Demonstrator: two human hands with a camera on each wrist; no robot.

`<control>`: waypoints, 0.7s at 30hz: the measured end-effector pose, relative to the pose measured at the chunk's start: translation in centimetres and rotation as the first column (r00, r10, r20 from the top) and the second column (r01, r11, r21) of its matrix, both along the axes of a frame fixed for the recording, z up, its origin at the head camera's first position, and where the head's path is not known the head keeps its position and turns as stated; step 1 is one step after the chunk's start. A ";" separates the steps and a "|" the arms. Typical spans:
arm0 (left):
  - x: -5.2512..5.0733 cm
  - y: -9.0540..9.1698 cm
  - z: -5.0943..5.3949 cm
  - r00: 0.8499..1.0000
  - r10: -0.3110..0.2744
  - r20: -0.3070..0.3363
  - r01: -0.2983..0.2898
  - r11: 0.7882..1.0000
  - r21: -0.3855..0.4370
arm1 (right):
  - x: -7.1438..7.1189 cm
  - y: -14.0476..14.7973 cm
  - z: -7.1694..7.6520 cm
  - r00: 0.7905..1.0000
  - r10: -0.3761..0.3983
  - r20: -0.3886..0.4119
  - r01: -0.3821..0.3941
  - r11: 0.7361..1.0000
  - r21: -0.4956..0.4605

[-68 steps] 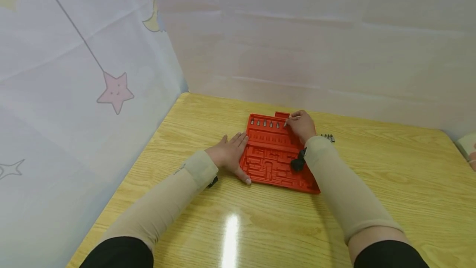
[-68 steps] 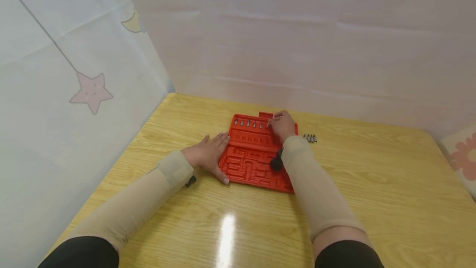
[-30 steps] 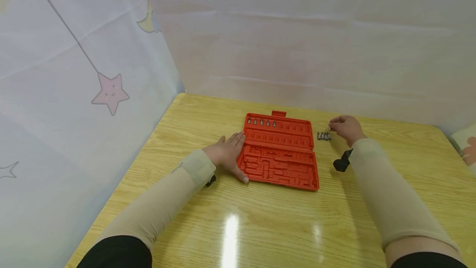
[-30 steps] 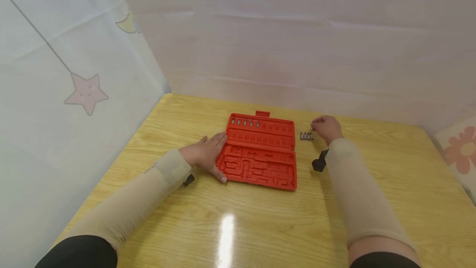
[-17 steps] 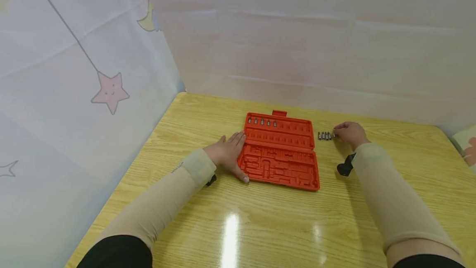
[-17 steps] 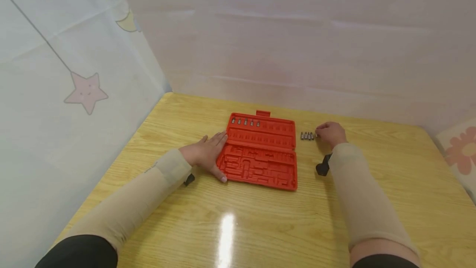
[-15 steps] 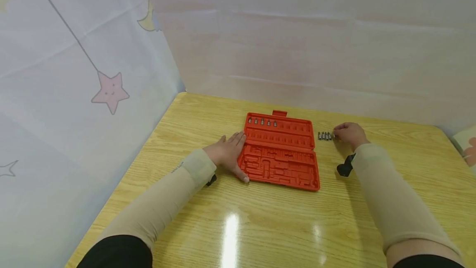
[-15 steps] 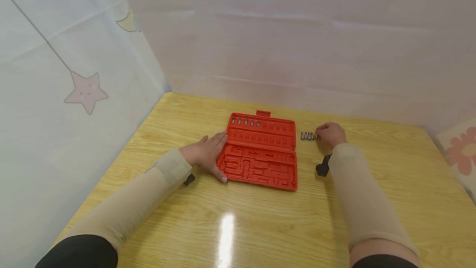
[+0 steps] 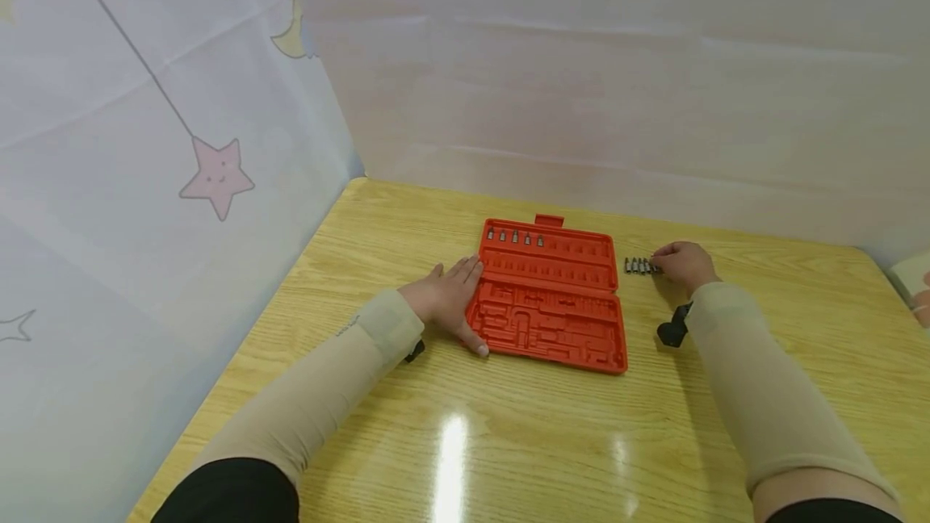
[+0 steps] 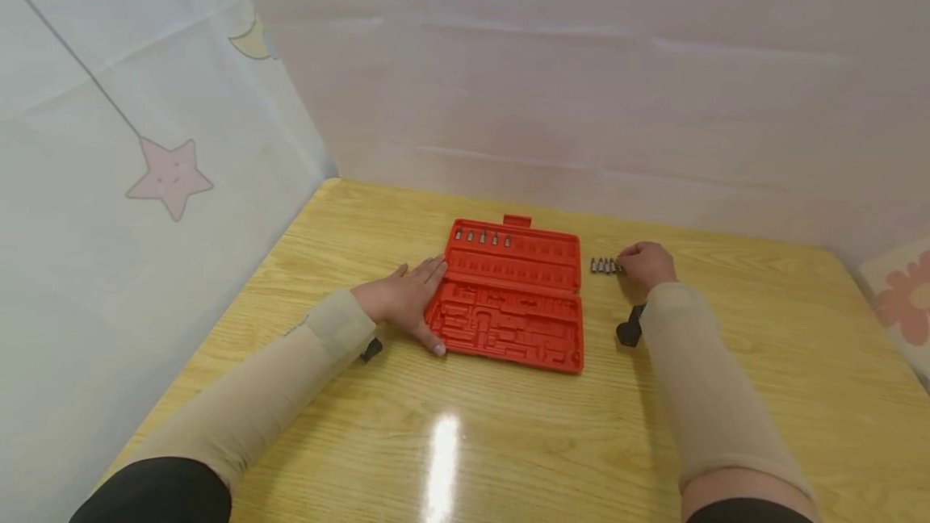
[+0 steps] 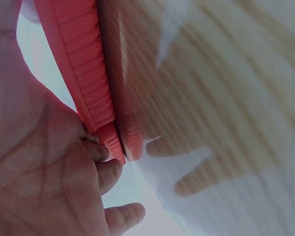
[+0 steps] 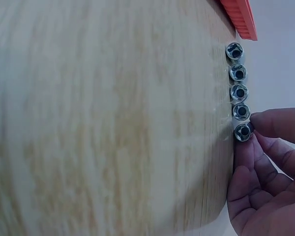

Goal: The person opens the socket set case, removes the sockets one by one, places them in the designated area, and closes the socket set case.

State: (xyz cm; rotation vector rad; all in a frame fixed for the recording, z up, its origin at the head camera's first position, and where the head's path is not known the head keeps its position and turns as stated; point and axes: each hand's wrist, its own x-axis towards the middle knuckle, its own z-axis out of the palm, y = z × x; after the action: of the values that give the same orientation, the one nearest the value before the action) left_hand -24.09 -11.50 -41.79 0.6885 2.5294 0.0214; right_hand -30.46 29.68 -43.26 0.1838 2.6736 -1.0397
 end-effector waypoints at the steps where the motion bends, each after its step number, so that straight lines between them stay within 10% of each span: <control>1: 0.0 0.0 0.0 1.000 -0.001 -0.001 0.001 1.000 0.000 | 0.0 0.0 0.0 1.000 -0.002 0.002 0.002 1.000 0.002; 21: 0.0 0.0 -0.2 1.000 0.001 0.004 -0.001 1.000 -0.003 | 0.4 0.0 0.8 1.000 -0.001 0.006 0.001 0.999 0.033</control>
State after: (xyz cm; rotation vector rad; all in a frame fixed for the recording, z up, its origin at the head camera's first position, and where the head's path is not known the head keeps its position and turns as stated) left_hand -24.12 -11.51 -41.99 0.6856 2.5257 0.0191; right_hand -30.03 29.71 -42.46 0.1941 2.6865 -0.9948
